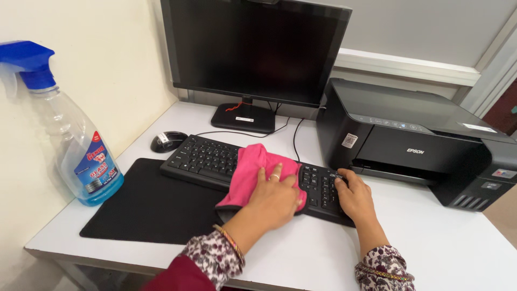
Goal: The person wipes the front and back of a computer keyboard with a cloth and wipes a computer mouse while it sits on a mousepad.
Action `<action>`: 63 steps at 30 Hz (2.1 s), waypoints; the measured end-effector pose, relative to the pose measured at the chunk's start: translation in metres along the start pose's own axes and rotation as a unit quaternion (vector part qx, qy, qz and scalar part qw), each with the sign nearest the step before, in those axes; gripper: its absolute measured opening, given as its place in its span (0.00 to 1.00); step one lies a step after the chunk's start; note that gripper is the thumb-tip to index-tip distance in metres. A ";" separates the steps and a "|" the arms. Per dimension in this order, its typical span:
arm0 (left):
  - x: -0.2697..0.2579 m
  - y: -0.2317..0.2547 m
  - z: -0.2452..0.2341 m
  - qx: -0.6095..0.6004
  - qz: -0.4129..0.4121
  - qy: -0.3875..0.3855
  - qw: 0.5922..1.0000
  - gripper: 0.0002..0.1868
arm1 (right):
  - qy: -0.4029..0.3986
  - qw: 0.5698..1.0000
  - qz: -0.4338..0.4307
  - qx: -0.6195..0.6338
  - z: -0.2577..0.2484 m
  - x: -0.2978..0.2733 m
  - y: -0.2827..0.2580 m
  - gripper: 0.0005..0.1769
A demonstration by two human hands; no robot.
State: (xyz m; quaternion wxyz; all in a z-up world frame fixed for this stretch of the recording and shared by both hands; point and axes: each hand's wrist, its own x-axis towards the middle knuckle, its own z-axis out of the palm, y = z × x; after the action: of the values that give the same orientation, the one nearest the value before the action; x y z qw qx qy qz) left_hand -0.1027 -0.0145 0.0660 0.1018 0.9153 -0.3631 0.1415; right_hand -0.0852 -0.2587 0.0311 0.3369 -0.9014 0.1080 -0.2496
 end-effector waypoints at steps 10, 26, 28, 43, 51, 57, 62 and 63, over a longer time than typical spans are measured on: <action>0.001 0.035 0.011 -0.041 0.006 0.027 0.999 0.20 | 0.012 1.000 -0.016 0.005 0.002 0.003 0.004 0.23; 0.092 0.050 0.028 0.084 -0.079 -0.099 0.988 0.26 | 0.011 0.999 -0.004 0.047 0.000 0.000 0.009 0.23; 0.104 0.050 0.034 0.082 -0.083 -0.101 0.988 0.26 | 0.014 0.998 -0.002 0.063 0.001 0.001 0.013 0.25; 0.115 0.069 0.053 0.053 -0.008 -0.053 0.997 0.20 | 0.061 0.927 0.136 0.344 -0.007 0.024 0.031 0.35; 0.085 0.033 0.033 -0.013 -0.038 -0.024 0.999 0.28 | 0.060 0.996 -0.023 0.061 0.003 0.012 0.024 0.26; 0.071 -0.044 0.009 0.035 -0.158 -0.045 0.986 0.22 | 0.017 0.999 -0.026 -0.017 0.000 0.005 0.011 0.21; 0.052 -0.110 -0.008 0.001 -0.257 -0.025 0.966 0.23 | 0.010 1.000 -0.021 -0.009 -0.002 0.004 0.009 0.20; 0.050 -0.121 -0.011 -0.003 -0.270 -0.025 0.963 0.24 | 0.011 1.000 -0.021 -0.014 -0.002 0.005 0.008 0.20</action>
State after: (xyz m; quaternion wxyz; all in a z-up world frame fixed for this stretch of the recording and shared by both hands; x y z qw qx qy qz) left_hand 0.0141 0.0439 0.0830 0.1297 0.9823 -0.1053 0.0850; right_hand -0.0824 -0.2675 0.0288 0.3179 -0.9053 0.0962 -0.2649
